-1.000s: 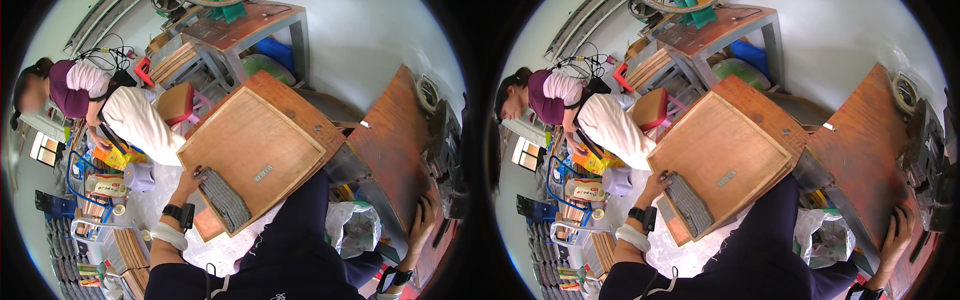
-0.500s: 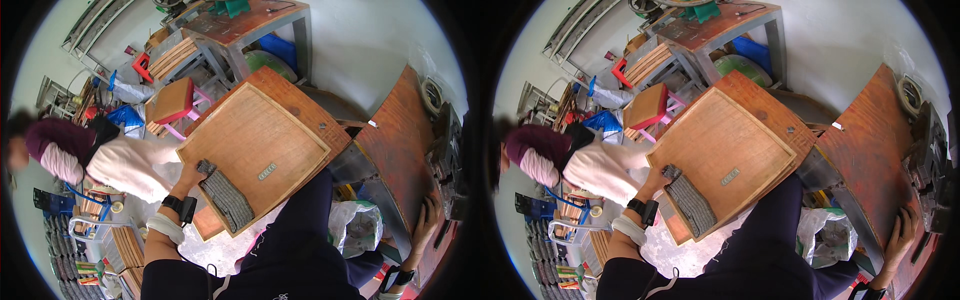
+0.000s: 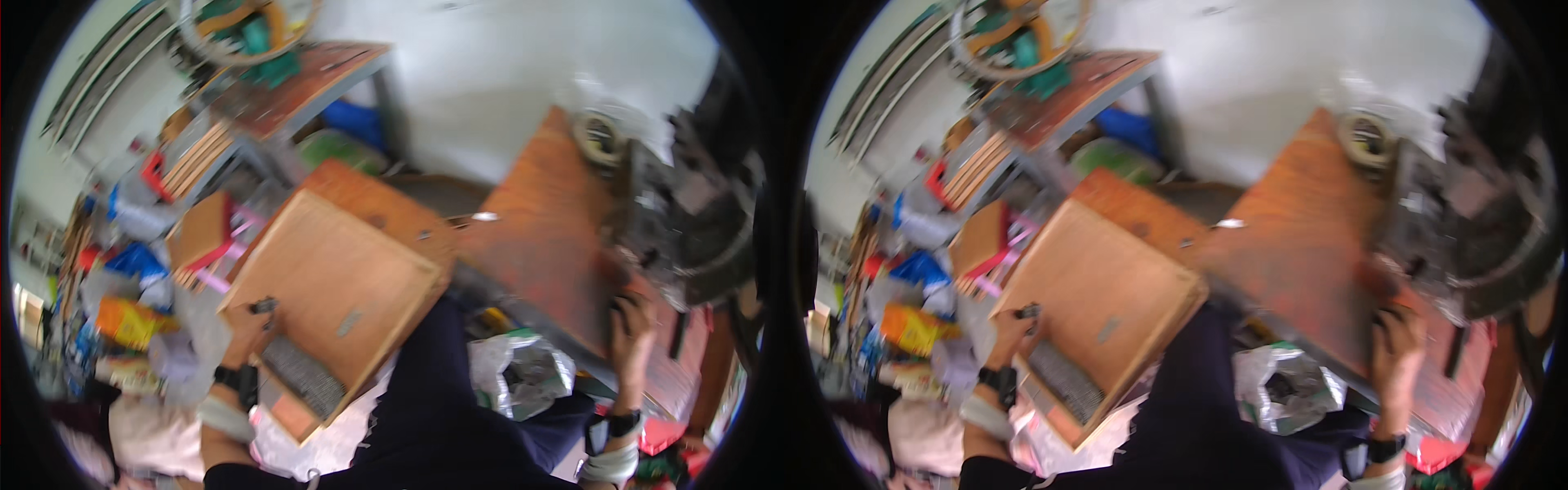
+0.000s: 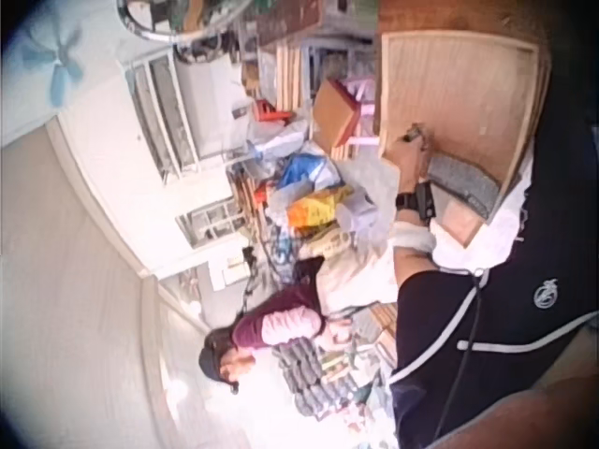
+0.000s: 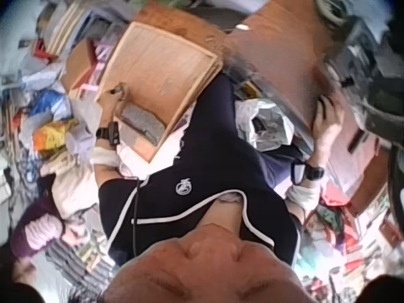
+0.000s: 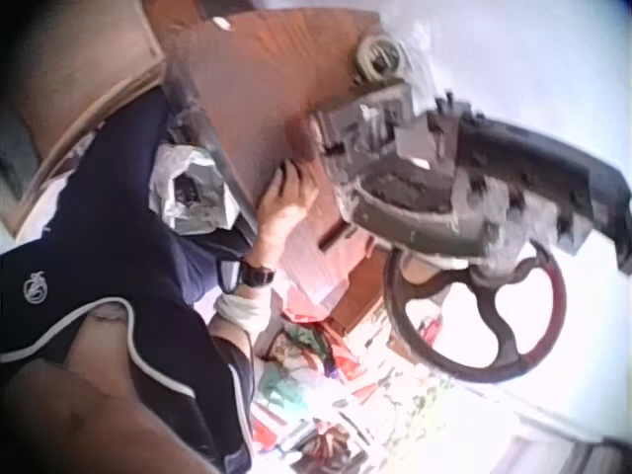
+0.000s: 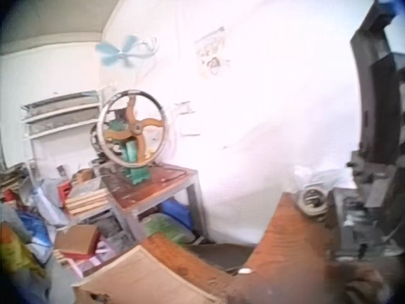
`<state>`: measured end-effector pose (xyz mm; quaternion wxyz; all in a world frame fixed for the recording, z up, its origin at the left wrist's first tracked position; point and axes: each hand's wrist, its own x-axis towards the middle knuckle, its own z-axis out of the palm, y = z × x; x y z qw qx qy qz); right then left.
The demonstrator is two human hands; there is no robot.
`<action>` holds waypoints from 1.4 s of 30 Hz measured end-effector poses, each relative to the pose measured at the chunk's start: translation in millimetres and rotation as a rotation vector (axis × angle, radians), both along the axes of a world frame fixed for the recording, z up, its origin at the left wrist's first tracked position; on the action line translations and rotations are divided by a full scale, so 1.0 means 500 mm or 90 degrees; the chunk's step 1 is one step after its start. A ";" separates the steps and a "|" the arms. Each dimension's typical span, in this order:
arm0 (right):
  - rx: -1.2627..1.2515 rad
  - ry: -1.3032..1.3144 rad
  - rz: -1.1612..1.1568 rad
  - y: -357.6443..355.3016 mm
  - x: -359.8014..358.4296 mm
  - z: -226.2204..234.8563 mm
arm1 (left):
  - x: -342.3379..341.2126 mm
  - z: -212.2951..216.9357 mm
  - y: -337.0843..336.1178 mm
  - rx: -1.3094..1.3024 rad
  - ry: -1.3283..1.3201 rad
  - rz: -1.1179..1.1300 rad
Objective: Manually assembling and pressing small metal components using a hand-operated mechanical press in a workshop.
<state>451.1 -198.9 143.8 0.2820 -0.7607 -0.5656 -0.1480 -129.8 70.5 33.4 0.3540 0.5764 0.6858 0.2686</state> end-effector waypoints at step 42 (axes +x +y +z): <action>-0.053 0.277 0.096 0.064 0.015 0.034 | 0.913 0.247 -0.191 0.466 -0.066 -0.819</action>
